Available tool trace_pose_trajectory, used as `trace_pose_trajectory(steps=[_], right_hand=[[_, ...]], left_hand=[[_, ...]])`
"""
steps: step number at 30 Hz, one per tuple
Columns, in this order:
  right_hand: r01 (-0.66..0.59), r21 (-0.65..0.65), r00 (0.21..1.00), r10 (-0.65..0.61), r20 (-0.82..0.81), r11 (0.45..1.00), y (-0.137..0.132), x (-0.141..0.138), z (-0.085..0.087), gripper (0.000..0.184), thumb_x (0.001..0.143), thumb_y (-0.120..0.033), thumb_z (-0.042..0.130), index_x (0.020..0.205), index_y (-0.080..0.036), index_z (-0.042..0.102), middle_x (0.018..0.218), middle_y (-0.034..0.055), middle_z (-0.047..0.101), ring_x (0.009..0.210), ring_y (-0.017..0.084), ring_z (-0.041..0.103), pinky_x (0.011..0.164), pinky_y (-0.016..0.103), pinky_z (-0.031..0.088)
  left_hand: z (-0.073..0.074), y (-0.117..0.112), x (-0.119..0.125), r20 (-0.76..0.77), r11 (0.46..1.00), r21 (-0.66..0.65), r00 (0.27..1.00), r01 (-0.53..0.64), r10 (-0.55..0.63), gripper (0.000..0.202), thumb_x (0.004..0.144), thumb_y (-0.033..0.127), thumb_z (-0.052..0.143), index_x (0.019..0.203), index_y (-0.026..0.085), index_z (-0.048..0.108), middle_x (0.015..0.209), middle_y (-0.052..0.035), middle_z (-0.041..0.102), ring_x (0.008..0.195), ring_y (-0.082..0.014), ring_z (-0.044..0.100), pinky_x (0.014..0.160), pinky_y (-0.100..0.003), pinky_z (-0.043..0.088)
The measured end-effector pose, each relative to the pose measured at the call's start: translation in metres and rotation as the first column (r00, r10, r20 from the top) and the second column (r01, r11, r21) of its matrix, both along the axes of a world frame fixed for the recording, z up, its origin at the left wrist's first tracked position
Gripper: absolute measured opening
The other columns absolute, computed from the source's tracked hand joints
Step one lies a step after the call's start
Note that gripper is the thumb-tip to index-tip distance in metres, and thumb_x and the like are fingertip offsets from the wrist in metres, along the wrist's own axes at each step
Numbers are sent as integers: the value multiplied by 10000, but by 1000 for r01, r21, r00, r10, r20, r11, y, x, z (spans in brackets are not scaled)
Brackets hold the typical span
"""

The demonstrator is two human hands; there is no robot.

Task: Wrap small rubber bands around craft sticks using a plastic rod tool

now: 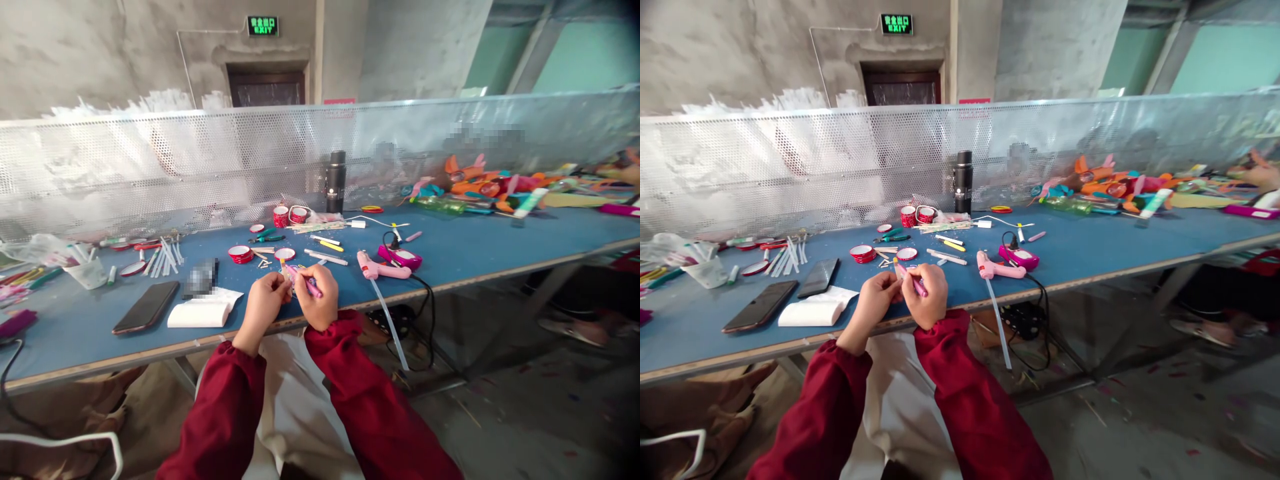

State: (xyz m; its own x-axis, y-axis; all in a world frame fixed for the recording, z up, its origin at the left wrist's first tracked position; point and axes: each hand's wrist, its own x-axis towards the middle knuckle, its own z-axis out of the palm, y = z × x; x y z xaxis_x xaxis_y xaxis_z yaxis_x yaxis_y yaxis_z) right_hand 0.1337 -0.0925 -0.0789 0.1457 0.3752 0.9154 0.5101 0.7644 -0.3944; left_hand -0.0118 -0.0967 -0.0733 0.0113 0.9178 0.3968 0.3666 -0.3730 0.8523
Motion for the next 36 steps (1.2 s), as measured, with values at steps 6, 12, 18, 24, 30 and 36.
trace_pose_trajectory(steps=[6, 12, 18, 24, 30, 36], right_hand=[[26, -5, 1000, -26, 2, 1000, 0, 0, 0, 121, 943, -230, 600, 823, -251, 595, 765, 16, 685, 764, 204, 643, 755, 344, 503], [-24, 6, 999, 23, 34, 1000, 0, 0, 0, 103, 940, -225, 603, 841, -251, 609, 803, 27, 704, 805, 209, 661, 775, 345, 515], [21, 2, 1000, -20, -8, 1000, 0, -1, 0, 102, 941, -232, 604, 840, -247, 609, 787, 23, 698, 777, 205, 654, 756, 341, 512], [-9, -17, 1000, 9, 28, 1000, -1, 0, 0, 111, 936, -233, 603, 827, -250, 612, 793, 25, 703, 797, 204, 664, 772, 339, 523], [-33, -10, 999, 33, 25, 999, -1, 0, 0, 105, 938, -233, 602, 835, -249, 612, 812, 30, 713, 804, 206, 667, 772, 339, 525], [10, -24, 1000, -10, -14, 1000, 0, 0, 0, 114, 944, -249, 601, 830, -250, 608, 784, 25, 698, 776, 204, 656, 749, 339, 512]], left_hand=[[-2, 2, 0, 8, 1000, 0, 1000, 4, -4, 274, 893, 397, 628, 698, 211, 579, 597, 16, 632, 570, -153, 573, 589, -258, 408], [-3, 2, 0, 36, 1000, 6, 999, 11, -11, 263, 886, 397, 639, 708, 212, 582, 599, 19, 624, 573, -153, 564, 581, -254, 411], [1, -1, 1, 34, 1000, 0, 999, 13, -13, 269, 884, 397, 637, 700, 213, 571, 590, 18, 621, 562, -152, 558, 587, -260, 418], [1, -1, 1, 37, 1000, 4, 999, 6, -7, 269, 885, 393, 635, 697, 214, 563, 589, 22, 617, 565, -149, 563, 577, -254, 410], [-1, 1, 0, 34, 1000, 3, 999, 7, -7, 271, 886, 403, 636, 704, 216, 565, 592, 23, 621, 561, -150, 565, 574, -255, 406], [-2, 2, 0, 23, 1000, -14, 1000, -2, 2, 271, 889, 411, 637, 711, 215, 579, 604, 11, 639, 562, -156, 573, 580, -261, 416]])
